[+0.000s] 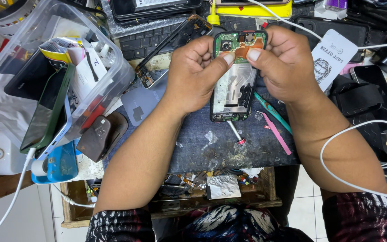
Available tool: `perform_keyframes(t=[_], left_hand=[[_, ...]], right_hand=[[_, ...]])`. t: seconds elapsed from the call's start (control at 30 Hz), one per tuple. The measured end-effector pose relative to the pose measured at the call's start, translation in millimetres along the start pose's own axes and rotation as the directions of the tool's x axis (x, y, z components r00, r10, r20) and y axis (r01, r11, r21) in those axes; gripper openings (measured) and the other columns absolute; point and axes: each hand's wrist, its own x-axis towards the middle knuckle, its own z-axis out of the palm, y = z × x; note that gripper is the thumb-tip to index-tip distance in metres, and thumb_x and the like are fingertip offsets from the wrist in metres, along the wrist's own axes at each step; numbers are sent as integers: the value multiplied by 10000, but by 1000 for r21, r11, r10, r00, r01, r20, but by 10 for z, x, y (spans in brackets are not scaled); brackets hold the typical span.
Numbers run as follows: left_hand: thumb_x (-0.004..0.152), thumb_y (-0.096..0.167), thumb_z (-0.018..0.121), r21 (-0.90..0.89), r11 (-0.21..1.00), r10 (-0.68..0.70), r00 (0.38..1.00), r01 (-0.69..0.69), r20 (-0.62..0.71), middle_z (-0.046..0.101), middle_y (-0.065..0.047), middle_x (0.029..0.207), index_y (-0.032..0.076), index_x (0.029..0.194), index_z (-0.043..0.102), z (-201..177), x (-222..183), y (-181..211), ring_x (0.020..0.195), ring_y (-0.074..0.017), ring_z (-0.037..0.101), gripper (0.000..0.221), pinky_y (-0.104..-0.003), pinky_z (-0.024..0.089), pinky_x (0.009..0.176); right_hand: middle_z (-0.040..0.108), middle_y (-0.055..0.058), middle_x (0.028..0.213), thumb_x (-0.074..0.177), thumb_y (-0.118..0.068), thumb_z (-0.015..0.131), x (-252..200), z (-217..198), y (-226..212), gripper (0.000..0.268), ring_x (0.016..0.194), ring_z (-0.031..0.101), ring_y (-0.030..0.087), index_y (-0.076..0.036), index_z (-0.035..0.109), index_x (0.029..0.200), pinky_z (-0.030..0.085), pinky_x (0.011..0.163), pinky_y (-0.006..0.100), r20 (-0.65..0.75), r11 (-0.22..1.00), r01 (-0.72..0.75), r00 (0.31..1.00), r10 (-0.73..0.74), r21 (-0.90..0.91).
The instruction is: The person disassembles a mobile phone using a spudger and tweezers, prying open the internal casing and disconnecting internal wiring components.
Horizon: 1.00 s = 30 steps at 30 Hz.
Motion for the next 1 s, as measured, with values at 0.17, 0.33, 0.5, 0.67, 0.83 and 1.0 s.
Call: perform_keyframes(t=[0.17, 0.33, 0.5, 0.67, 0.83, 1.0], left_hand=[[1048, -7, 676, -21, 999, 30, 999, -30, 11, 697, -7, 912, 0, 1093, 686, 31, -52, 28, 789, -11, 601, 46, -201, 486, 720], [1026, -4, 670, 6, 1000, 9, 1000, -9, 8, 706, -5, 924, 4, 1079, 682, 23, -35, 53, 799, -16, 615, 55, -193, 493, 697], [1025, -5, 659, -71, 997, 9, 1000, -7, 28, 703, -7, 943, 8, 1100, 667, 24, -21, 18, 821, -23, 631, 76, -202, 512, 721], [1031, -12, 674, -13, 1000, 28, 999, -27, 23, 683, -1, 944, -11, 1115, 673, 52, -28, -13, 834, -27, 614, 84, -206, 507, 734], [1009, -10, 660, -36, 999, -9, 1000, 10, 18, 699, 5, 937, -6, 1112, 669, 78, -20, 18, 833, -26, 633, 103, -210, 527, 735], [1003, -10, 674, 4, 1000, 10, 1000, -10, 4, 692, 0, 941, -12, 1113, 671, 85, -20, -2, 837, -35, 628, 110, -221, 525, 736]], right_hand=[[698, 38, 1035, 1088, -43, 662, -30, -5, -35, 65, 911, 607, 53, 20, 648, 1078, 487, 882, 213, 21, 999, 18, 1000, -19, 49], [702, 48, 1045, 1090, -41, 664, -19, -4, -36, 63, 927, 618, 63, 20, 649, 1090, 496, 897, 219, 37, 996, 13, 999, -16, 89], [714, 64, 1060, 1058, -46, 647, -3, 25, -26, 90, 944, 642, 83, 7, 647, 1132, 510, 912, 231, 8, 995, 1, 1000, -2, 104], [703, 51, 1029, 1046, -48, 653, 12, 12, 35, 72, 908, 622, 74, -4, 643, 1102, 493, 869, 225, -35, 994, 2, 999, 2, 109], [701, 33, 1084, 1012, -64, 649, 3, 20, 35, 94, 981, 625, 83, -16, 646, 1092, 500, 942, 253, -67, 996, 11, 998, -5, 85], [687, 22, 1039, 1014, -60, 677, -37, 3, 73, 86, 934, 609, 64, -23, 633, 1077, 494, 928, 250, -78, 998, 49, 996, -47, 27]])
